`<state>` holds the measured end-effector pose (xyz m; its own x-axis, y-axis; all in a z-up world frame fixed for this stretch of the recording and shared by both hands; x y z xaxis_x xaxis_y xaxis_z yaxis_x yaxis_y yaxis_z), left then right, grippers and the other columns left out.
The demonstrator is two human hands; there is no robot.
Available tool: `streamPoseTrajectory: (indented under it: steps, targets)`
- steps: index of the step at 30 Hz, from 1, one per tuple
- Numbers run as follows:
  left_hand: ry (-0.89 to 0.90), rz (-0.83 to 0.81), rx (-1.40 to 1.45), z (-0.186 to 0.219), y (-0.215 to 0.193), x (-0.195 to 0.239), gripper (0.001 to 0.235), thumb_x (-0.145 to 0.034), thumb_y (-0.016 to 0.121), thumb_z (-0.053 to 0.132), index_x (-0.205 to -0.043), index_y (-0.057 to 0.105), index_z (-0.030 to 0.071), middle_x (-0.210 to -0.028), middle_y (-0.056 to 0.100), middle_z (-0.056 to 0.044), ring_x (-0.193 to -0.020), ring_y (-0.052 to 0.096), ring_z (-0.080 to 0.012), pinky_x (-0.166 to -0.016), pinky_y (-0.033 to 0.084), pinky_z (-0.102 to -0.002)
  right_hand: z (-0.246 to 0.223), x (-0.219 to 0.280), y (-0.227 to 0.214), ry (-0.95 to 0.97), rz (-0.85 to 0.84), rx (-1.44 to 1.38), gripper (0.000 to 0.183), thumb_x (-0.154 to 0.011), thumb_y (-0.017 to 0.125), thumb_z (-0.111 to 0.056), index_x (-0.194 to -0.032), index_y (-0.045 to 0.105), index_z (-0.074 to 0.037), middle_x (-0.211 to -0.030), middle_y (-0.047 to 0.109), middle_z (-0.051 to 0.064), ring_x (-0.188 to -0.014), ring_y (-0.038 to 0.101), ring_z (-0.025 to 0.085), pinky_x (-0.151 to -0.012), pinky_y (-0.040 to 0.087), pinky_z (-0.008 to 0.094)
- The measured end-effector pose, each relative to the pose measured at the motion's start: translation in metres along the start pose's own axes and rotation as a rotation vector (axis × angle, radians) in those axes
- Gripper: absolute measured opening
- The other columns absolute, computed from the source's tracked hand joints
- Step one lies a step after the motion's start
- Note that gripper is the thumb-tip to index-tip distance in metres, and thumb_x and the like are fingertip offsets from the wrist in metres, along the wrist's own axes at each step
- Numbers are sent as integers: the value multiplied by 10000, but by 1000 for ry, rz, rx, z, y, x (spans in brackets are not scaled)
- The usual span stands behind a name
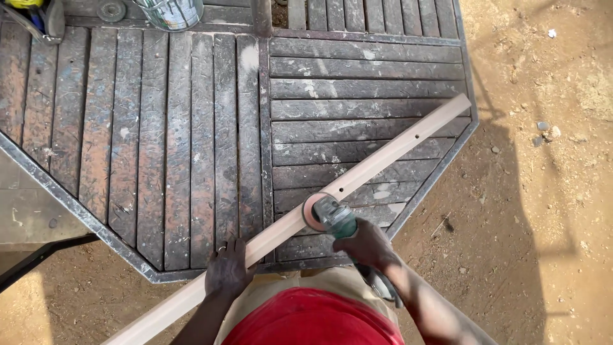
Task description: Sanding a long wooden plank using an angle grinder with a sanding attachment
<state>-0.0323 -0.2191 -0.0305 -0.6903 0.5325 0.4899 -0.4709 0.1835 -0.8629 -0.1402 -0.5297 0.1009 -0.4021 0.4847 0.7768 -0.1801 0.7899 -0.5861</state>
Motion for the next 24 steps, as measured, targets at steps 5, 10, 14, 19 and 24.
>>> streamPoseTrajectory:
  steps: [5,10,14,19,24]
  targets:
    - [-19,-15,-39,-5,10,-7,668,-826,693,582,-1286,475,149,-1245,583,-57,-1096,640,-318,-947,523,-501,26,-53,-96,94,199,-314,182,-667,810,-255,-796,788,-127,-701,737,47,-578,648,172,-566,493,323]
    - [-40,4,-24,-4,11,-5,643,-796,736,570,-1237,503,163,-1203,602,-36,-1059,663,-311,-926,546,-500,43,-76,-124,191,322,-391,240,-631,836,-263,-773,734,-98,-675,696,69,-547,604,217,-523,417,372]
    - [-63,3,-53,-3,10,-6,626,-783,728,575,-1219,520,176,-1224,598,-24,-1042,676,-300,-912,558,-493,10,-41,-71,-42,23,40,371,-683,792,-321,-1028,766,-185,-862,795,39,-713,721,182,-609,532,318]
    - [-108,-49,-41,-2,6,-3,619,-791,713,616,-1211,529,201,-1210,613,-20,-1063,677,-298,-952,543,-481,10,-20,-19,-161,-165,142,665,-547,826,-457,-1143,666,-211,-1036,764,90,-922,704,347,-728,518,452]
    - [-128,64,-111,-4,10,-3,575,-740,702,631,-1120,562,223,-1125,636,30,-1009,684,-257,-957,568,-437,60,-65,-91,8,2,78,502,-668,874,-399,-1112,723,-220,-969,800,31,-767,740,172,-691,597,311]
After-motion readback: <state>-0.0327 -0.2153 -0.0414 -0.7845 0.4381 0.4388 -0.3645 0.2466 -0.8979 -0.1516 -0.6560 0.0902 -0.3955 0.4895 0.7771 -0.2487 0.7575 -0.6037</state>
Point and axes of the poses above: each hand's wrist, its own x-axis away from the middle knuckle, its own y-axis out of the palm, z = x × y, the point moved 5 cm from there along -x, towards the middle knuckle
